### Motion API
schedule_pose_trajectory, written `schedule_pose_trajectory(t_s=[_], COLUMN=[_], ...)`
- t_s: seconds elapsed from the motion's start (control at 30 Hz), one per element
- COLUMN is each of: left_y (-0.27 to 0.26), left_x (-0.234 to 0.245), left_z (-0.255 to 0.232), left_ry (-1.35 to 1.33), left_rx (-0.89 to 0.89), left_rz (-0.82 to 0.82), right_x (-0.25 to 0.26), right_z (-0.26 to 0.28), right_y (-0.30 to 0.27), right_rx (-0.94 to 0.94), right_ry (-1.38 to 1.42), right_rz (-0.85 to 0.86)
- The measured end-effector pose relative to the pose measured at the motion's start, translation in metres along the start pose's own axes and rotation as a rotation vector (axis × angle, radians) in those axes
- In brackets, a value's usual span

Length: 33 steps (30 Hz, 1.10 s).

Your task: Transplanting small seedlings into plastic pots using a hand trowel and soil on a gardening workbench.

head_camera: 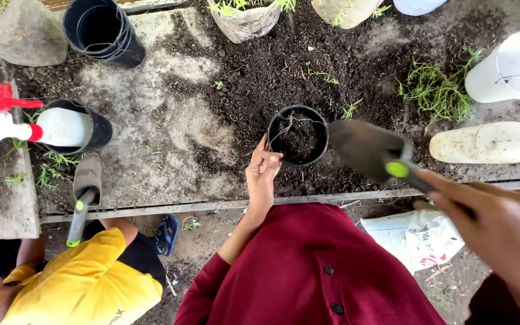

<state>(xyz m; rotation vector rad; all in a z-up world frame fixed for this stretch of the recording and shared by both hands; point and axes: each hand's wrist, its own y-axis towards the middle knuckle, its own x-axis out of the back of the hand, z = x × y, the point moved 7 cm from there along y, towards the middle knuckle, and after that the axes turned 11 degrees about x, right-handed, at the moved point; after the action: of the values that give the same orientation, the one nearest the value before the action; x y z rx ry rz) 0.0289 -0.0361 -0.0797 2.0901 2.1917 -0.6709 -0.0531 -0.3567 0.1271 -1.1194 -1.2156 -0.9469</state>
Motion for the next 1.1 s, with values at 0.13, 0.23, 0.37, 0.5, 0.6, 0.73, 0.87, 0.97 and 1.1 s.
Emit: schedule_pose_trajectory(t_s=[0.13, 0.23, 0.37, 0.5, 0.6, 0.73, 0.87, 0.97, 1.1], left_y=[-0.004, -0.008, -0.007, -0.009, -0.012, -0.013, -0.009, -0.003, -0.005], left_x=[0.007, 0.004, 0.003, 0.002, -0.001, -0.002, -0.004, -0.008, -0.003], left_z=[0.011, 0.009, 0.01, 0.006, 0.002, -0.002, -0.005, -0.007, -0.002], left_ry=[-0.002, 0.038, 0.057, 0.111, 0.094, 0.089, 0.133, 0.179, 0.058], left_rx=[0.015, -0.015, -0.032, -0.035, -0.02, -0.013, 0.014, 0.03, 0.019], left_rz=[-0.01, -0.004, -0.019, -0.049, -0.047, -0.046, -0.057, -0.07, -0.043], right_x=[-0.042, -0.075, -0.11, -0.158, -0.191, -0.193, -0.154, -0.104, -0.089], right_z=[-0.038, -0.023, -0.007, 0.001, -0.008, -0.025, -0.046, -0.054, -0.084], right_y=[0.009, 0.053, 0.105, 0.147, 0.152, 0.125, 0.087, 0.052, 0.001], right_rx=[-0.151, -0.273, -0.296, -0.279, -0.203, -0.245, -0.278, -0.33, -0.348], right_ry=[-0.126, 0.43, 0.609, 0.945, 1.082, 1.184, 1.171, 1.106, 0.909], right_rz=[-0.033, 0.058, 0.099, 0.003, -0.035, -0.095, -0.06, -0.01, 0.026])
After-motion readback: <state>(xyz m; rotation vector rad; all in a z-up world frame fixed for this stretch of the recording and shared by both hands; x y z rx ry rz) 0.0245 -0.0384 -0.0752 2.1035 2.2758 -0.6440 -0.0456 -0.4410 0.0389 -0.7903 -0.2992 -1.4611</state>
